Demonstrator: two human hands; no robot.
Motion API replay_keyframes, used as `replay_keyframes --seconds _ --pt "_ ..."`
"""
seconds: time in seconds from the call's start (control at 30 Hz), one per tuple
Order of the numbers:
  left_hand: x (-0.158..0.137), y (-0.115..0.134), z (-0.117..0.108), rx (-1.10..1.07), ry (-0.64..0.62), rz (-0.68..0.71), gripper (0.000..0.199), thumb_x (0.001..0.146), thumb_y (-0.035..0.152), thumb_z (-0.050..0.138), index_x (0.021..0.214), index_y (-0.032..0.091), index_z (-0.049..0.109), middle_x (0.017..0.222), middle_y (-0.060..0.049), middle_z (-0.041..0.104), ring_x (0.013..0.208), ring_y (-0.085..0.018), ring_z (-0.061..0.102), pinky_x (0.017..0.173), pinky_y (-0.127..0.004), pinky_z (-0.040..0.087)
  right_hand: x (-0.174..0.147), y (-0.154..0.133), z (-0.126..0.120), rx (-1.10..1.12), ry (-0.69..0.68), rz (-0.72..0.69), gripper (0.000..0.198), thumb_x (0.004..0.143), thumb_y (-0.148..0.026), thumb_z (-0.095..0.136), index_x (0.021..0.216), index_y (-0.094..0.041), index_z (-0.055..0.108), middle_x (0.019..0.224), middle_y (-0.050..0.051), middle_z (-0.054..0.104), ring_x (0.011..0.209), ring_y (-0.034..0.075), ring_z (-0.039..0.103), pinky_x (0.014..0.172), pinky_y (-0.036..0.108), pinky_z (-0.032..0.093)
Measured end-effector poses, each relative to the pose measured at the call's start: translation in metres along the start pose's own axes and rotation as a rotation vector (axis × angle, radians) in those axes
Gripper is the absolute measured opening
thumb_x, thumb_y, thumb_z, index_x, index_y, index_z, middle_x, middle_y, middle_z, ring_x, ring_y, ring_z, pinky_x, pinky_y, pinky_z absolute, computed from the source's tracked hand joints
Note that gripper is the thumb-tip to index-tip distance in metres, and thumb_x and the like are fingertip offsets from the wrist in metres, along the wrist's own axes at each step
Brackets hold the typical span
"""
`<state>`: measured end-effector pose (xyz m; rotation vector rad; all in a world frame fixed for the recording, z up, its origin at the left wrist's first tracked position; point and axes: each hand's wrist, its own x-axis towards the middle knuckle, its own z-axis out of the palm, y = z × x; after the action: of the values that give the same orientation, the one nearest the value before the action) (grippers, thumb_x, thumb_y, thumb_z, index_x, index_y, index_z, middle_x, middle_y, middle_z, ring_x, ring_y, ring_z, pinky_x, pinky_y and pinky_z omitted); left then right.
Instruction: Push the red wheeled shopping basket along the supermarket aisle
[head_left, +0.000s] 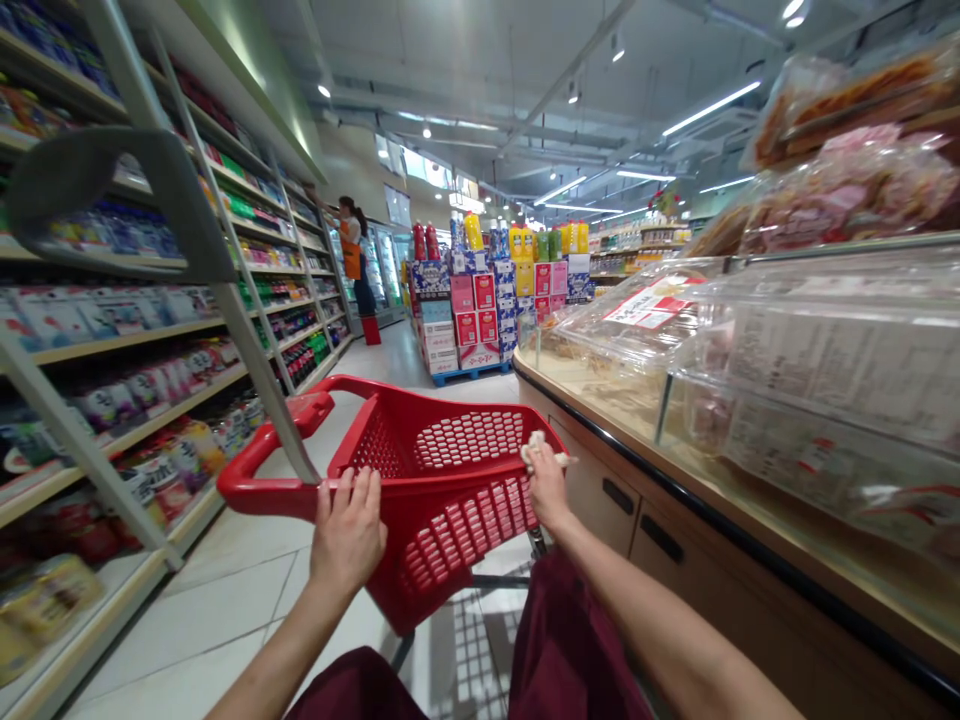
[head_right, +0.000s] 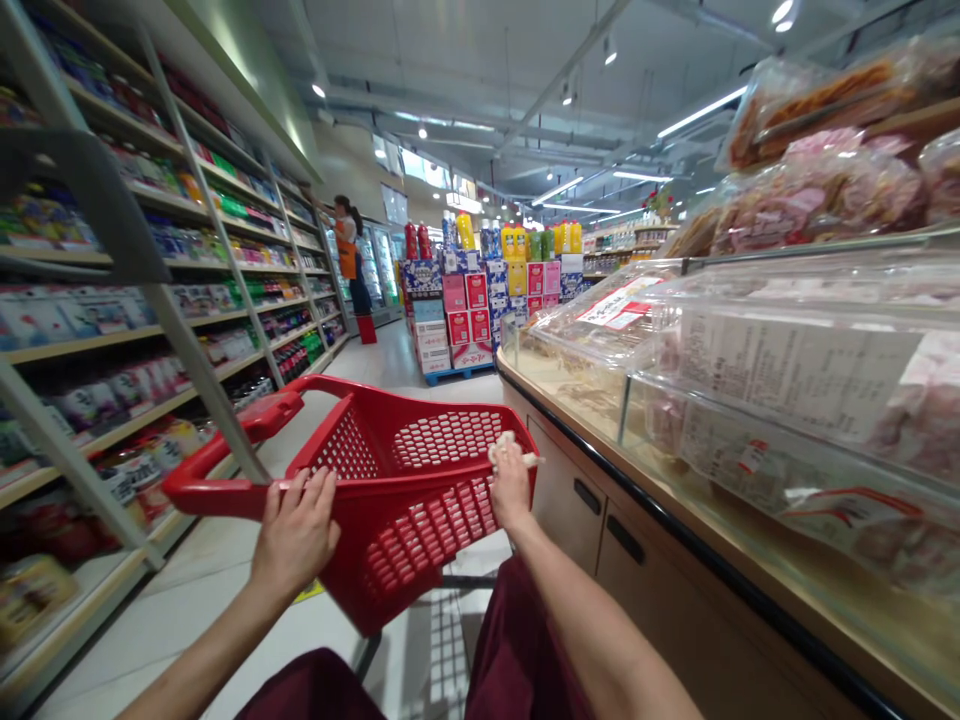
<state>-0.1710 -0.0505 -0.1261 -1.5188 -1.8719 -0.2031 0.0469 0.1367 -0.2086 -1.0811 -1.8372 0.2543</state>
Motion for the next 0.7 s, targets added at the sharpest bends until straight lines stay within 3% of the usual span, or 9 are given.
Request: replay_keyframes --seconds 0.1,0.17,0.23,0.3,0.37,0.5,0.57,0.63,0.7 --pt "0.0 0.003 -0.004 -0.046 0.019 0.018 0.053 0.067 0.016 0.041 0.119 0.005 0.047 0.123 -0.016 0.049 0.119 -0.031 0.035 0.101 -0.048 0.017 -0.015 -0.057 0.028 0.129 -0.116 -0.293 0.049 0.071 0.0 0.034 0.113 -0.015 0.055 0.129 0.01 0.043 0.124 0.018 0.032 0.102 0.039 0.029" --pt "-0.002 -0.006 -0.011 -0.094 0.034 0.089 0.05 0.069 0.015 0.04 0.118 0.01 0.048 0.123 -0.012 0.05 0.117 -0.026 0.039 0.103 -0.043 0.018 -0.021 -0.081 0.036 0.183 -0.159 -0.405 0.048 0.072 -0.001 0.035 0.115 -0.017 0.053 0.131 0.009 0.041 0.123 0.018 0.032 0.102 0.04 0.028" --pt "-0.006 -0.024 -0.019 -0.111 0.089 0.063 0.048 0.071 0.015 0.038 0.119 0.011 0.047 0.124 -0.01 0.05 0.117 -0.022 0.04 0.104 -0.04 0.018 -0.02 -0.086 0.032 0.182 -0.153 -0.355 0.047 0.072 -0.001 0.036 0.112 -0.017 0.055 0.127 0.011 0.046 0.12 0.02 0.036 0.101 0.045 0.027" --pt "-0.01 -0.046 -0.025 -0.083 0.159 -0.093 0.051 0.071 0.016 0.037 0.122 0.009 0.042 0.127 -0.013 0.046 0.12 -0.023 0.036 0.104 -0.042 0.018 -0.013 -0.084 0.028 0.161 -0.114 -0.224 0.046 0.07 0.0 0.036 0.108 -0.016 0.057 0.121 0.012 0.05 0.116 0.022 0.041 0.099 0.048 0.028" --pt "-0.013 -0.063 -0.026 -0.053 0.159 -0.217 0.056 0.069 0.016 0.038 0.124 0.006 0.038 0.13 -0.016 0.041 0.124 -0.027 0.029 0.102 -0.045 0.02 -0.007 -0.099 0.033 0.19 -0.102 -0.179 0.047 0.069 0.0 0.037 0.107 -0.017 0.058 0.118 0.011 0.052 0.114 0.023 0.043 0.098 0.045 0.03" --pt "-0.014 -0.075 -0.023 -0.038 0.07 -0.195 0.055 0.067 0.015 0.039 0.121 0.006 0.042 0.128 -0.016 0.043 0.124 -0.029 0.028 0.099 -0.045 0.024 -0.014 -0.183 0.062 0.365 -0.162 -0.338 0.047 0.072 -0.004 0.039 0.114 -0.022 0.053 0.122 0.006 0.049 0.113 0.019 0.043 0.1 0.037 0.032" --pt "-0.013 -0.077 -0.024 -0.037 0.076 -0.172 0.05 0.07 0.017 0.039 0.119 0.006 0.044 0.126 -0.016 0.046 0.121 -0.028 0.031 0.097 -0.043 0.025 -0.02 -0.212 0.071 0.389 -0.157 -0.423 0.048 0.073 -0.005 0.041 0.118 -0.021 0.05 0.128 0.007 0.044 0.119 0.019 0.037 0.101 0.037 0.031" --pt "-0.013 -0.081 -0.029 -0.05 0.076 -0.147 0.044 0.076 0.022 0.038 0.117 0.009 0.047 0.121 -0.014 0.051 0.117 -0.027 0.036 0.093 -0.042 0.027 -0.024 -0.207 0.068 0.358 -0.162 -0.517 0.045 0.075 -0.007 0.041 0.117 -0.02 0.05 0.129 0.008 0.042 0.121 0.019 0.035 0.101 0.037 0.031" --pt "-0.012 -0.087 -0.036 -0.059 0.058 -0.145 0.038 0.079 0.029 0.039 0.111 0.014 0.051 0.115 -0.011 0.056 0.11 -0.026 0.042 0.089 -0.043 0.028 -0.026 -0.171 0.058 0.295 -0.153 -0.527 0.042 0.077 -0.007 0.039 0.114 -0.02 0.054 0.125 0.008 0.047 0.119 0.019 0.038 0.1 0.039 0.031"
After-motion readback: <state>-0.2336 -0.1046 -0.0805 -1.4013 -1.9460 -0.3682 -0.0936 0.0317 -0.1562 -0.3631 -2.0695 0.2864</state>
